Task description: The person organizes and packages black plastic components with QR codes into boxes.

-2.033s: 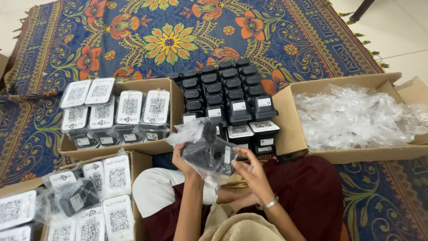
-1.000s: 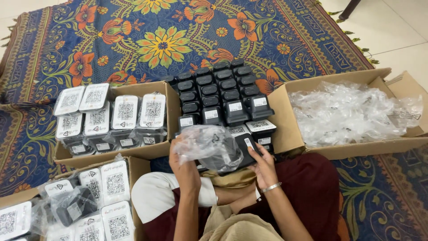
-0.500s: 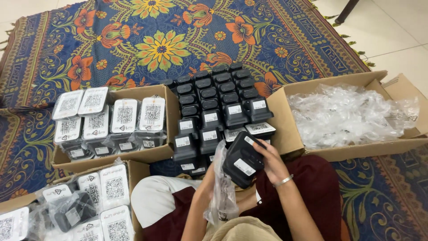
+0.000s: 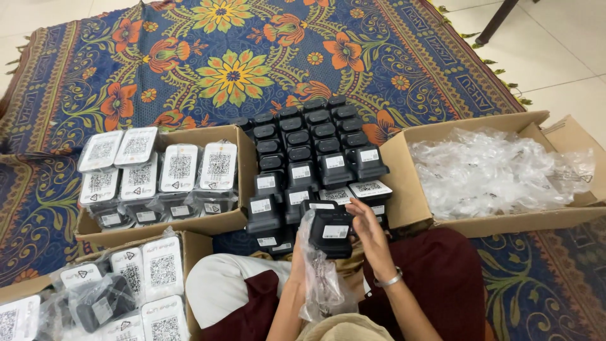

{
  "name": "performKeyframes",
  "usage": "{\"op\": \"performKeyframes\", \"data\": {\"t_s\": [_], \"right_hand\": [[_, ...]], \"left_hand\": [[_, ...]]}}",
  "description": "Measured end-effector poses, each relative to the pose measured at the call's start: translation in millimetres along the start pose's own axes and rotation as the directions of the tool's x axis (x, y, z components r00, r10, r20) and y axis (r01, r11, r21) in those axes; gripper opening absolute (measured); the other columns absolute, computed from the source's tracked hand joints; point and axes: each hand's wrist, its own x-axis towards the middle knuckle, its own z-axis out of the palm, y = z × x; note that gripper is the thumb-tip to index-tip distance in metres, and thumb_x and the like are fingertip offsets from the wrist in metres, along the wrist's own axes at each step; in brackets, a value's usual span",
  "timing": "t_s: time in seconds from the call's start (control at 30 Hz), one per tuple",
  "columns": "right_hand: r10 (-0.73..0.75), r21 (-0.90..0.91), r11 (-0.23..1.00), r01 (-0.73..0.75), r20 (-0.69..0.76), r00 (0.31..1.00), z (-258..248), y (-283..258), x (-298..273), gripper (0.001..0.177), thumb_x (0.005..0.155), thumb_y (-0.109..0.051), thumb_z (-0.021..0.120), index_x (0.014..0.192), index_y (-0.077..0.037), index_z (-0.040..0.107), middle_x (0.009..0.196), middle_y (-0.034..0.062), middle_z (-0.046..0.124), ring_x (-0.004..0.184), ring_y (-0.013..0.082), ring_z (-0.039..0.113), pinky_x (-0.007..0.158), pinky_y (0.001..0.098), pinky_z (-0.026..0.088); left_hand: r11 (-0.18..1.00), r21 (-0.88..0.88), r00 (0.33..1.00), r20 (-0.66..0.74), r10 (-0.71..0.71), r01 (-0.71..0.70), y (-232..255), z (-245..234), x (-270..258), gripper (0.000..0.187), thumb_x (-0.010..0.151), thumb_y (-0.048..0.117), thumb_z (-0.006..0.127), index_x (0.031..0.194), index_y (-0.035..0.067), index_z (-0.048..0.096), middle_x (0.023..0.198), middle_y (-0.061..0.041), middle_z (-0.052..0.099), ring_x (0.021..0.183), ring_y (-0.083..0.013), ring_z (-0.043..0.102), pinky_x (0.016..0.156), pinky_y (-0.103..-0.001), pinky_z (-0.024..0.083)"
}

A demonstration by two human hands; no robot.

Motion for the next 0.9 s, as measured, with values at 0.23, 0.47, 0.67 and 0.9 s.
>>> {"op": "performKeyframes", "data": {"t_s": [0.23,0.47,0.67,0.9], "right_hand": [[-0.28,-0.321,0.906,0.275,0.029,0.959,19.5,-16.2,-18.5,0.06,0.095,-0.014,0.069,0.15,-0.004,0.047,0.15,0.0112,0.055,0.139,0.0217,0.051,0.116,0.0361,0.037],[-0.159,-0.125,0.98,0.152,-0.045,0.986,5.4,-11.9,0.7,0.055,0.091,-0.013,0.074,0.142,-0.005,0.057,0.138,0.0074,0.064,0.124,0.0182,0.059,0.108,0.0328,0.044],[-0.212,-0.163,0.967,0.197,-0.079,0.974,-10.4,-4.1,27.6,0.053,0.092,-0.01,0.072,0.143,-0.005,0.056,0.137,0.0048,0.061,0.125,0.0152,0.058,0.108,0.0306,0.044],[-0.115,-0.054,0.992,0.116,0.015,0.993,-7.5,39.1,61.8,0.052,0.092,-0.007,0.073,0.141,-0.005,0.057,0.132,0.0044,0.062,0.121,0.0136,0.058,0.105,0.0287,0.044]], "left_hand": [[0.996,-0.014,0.996,0.025,-0.09,0.09,0.7,25.3,-11.1,0.06,0.098,0.062,0.045,0.127,0.014,0.066,0.105,-0.004,0.072,0.084,-0.018,0.067,0.065,-0.033,0.058],[0.98,0.135,0.988,0.023,-0.154,0.149,7.5,10.3,-2.0,0.06,0.099,0.061,0.051,0.133,0.014,0.066,0.105,-0.002,0.071,0.082,-0.0166,0.065,0.066,-0.034,0.056],[0.973,0.23,0.999,-0.049,0.011,0.001,48.4,11.0,-23.1,0.054,0.102,0.046,0.043,0.141,0.012,0.058,0.123,-0.007,0.074,0.085,-0.0142,0.068,0.075,-0.032,0.058],[0.945,0.249,0.972,-0.045,0.231,-0.213,60.0,7.2,-41.1,0.05,0.104,0.04,0.04,0.135,0.004,0.058,0.12,-0.013,0.075,0.073,-0.0134,0.065,0.063,-0.032,0.056]]}}
